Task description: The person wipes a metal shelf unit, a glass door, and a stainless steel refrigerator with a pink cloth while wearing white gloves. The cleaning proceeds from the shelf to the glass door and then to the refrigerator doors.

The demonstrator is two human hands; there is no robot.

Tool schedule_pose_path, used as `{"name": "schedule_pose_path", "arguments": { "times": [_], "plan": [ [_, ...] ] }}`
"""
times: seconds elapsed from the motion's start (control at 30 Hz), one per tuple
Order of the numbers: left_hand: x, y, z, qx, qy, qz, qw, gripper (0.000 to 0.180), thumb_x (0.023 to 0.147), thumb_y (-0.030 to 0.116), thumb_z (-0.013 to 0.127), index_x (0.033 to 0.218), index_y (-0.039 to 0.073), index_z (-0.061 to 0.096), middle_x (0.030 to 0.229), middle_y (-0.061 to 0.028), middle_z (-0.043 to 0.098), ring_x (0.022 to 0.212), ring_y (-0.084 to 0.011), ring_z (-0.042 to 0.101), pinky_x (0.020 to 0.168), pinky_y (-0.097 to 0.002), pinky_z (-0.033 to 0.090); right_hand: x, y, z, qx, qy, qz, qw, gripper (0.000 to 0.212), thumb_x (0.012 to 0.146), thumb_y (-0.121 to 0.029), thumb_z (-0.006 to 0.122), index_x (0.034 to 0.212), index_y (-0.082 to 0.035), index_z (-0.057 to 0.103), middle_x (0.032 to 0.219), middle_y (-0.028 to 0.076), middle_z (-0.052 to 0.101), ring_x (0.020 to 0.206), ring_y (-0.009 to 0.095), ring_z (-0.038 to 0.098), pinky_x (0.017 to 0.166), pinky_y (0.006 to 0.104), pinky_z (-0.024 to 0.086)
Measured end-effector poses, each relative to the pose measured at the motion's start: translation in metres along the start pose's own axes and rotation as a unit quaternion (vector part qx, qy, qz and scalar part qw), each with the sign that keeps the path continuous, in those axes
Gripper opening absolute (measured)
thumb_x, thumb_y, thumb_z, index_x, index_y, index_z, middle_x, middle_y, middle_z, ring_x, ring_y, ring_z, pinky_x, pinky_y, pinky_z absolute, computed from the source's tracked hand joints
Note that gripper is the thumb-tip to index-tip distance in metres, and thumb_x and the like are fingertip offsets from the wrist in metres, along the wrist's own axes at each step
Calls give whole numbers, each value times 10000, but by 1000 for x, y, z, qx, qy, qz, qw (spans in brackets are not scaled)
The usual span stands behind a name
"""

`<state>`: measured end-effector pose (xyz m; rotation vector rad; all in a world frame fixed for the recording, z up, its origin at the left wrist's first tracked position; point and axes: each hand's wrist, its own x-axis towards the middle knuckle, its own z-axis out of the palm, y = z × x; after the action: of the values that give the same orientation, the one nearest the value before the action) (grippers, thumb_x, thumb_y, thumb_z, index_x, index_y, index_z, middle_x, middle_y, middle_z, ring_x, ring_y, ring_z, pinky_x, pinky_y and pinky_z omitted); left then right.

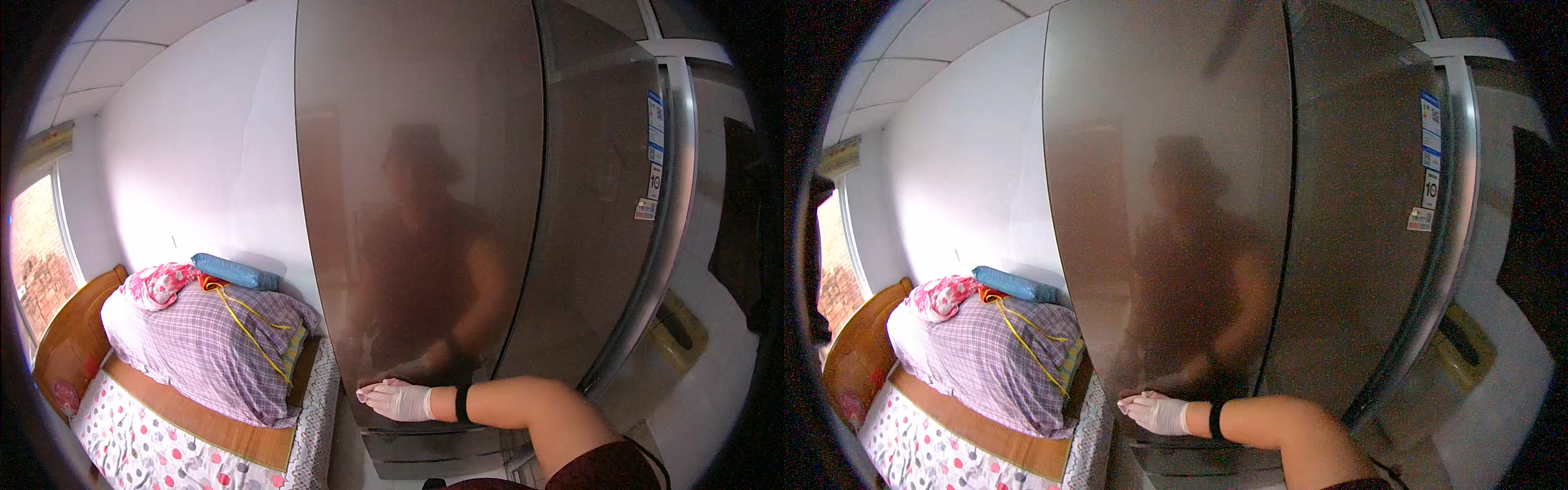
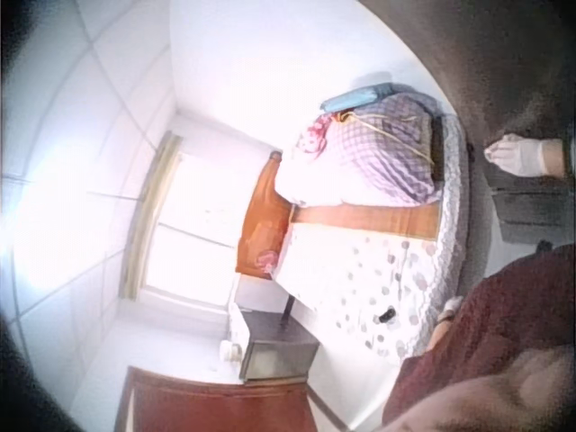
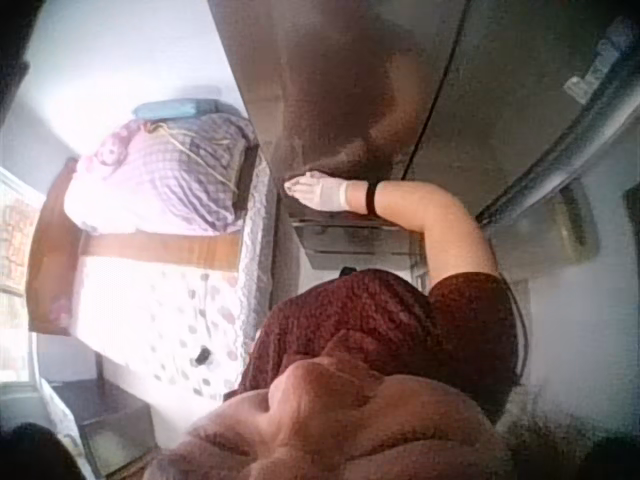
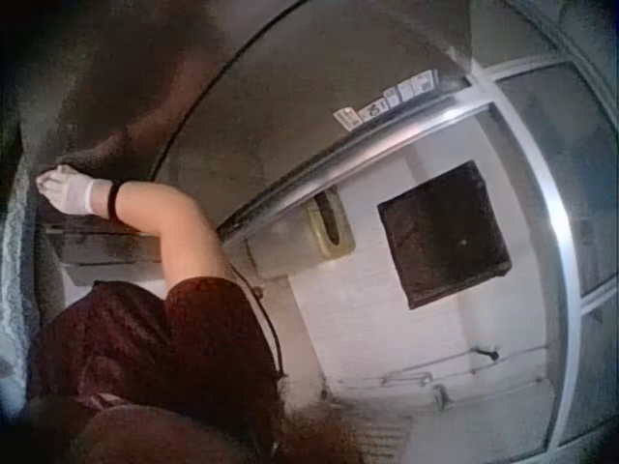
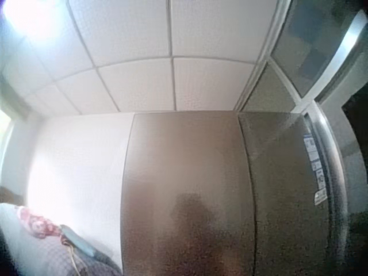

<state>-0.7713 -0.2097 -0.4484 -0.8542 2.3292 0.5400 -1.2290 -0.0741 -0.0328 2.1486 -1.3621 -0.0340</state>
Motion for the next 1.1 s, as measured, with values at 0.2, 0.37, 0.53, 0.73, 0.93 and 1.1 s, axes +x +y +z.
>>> {"name": "schedule_pose_path", "arguments": {
  "times": [0.2, 0.37, 0.53, 0.73, 0.93, 1.1],
  "plan": [
    [-20, 11, -6, -5, -3, 7, 1000, 415, 1070, 368, 422, 1385, 162, 597, 1420, -93, 612, 1325, -241, 547, 1134, -384, 412, 26, 106, -147, -72, 82, 7, 994, 212, 817, -149, 676, 1013, -68, 673, 1098, 103, 660, 1164, 271, 646, 875, 378, 589],
    [-21, 16, -13, 2, -4, 15, 1000, 413, 1070, 365, 422, 1383, 162, 598, 1418, -95, 613, 1323, -243, 548, 1132, -385, 413, 42, 214, -385, -332, 243, 123, 903, 466, 848, -38, 630, 1309, -103, 662, 1324, 113, 675, 1249, 291, 628, 1039, 420, 505],
    [-11, 12, -27, 8, 4, 23, 1000, 411, 1070, 363, 422, 1381, 161, 600, 1415, -97, 615, 1320, -245, 550, 1130, -385, 415, 28, 257, -499, -132, 306, 333, 882, 180, 787, 38, 501, 899, -50, 611, 971, 148, 600, 988, 357, 617, 882, 443, 514],
    [-7, 21, -27, 14, -8, 46, 999, 409, 1069, 359, 422, 1378, 160, 602, 1412, -99, 616, 1317, -248, 552, 1127, -386, 417, -4, 253, -426, -347, 394, 233, 819, 262, 804, -79, 634, 1063, -90, 675, 1174, 133, 672, 1201, 347, 609, 1020, 447, 509],
    [1, 34, -44, 48, -21, 79, 995, 407, 1069, 356, 421, 1375, 159, 604, 1409, -101, 618, 1315, -251, 554, 1125, -386, 419, -90, 112, -231, -260, 125, 360, 887, 584, 824, -171, 683, 1402, -120, 614, 1484, 115, 555, 1404, 387, 471, 1104, 529, 376],
    [7, 29, -71, 85, -15, 91, 992, 405, 1069, 353, 421, 1372, 158, 606, 1406, -103, 619, 1312, -253, 556, 1123, -386, 421, -163, 6, -76, -70, 101, 242, 962, 451, 910, -141, 632, 1356, -77, 628, 1391, 67, 622, 1260, 236, 589, 1054, 361, 422]
  ]
}}
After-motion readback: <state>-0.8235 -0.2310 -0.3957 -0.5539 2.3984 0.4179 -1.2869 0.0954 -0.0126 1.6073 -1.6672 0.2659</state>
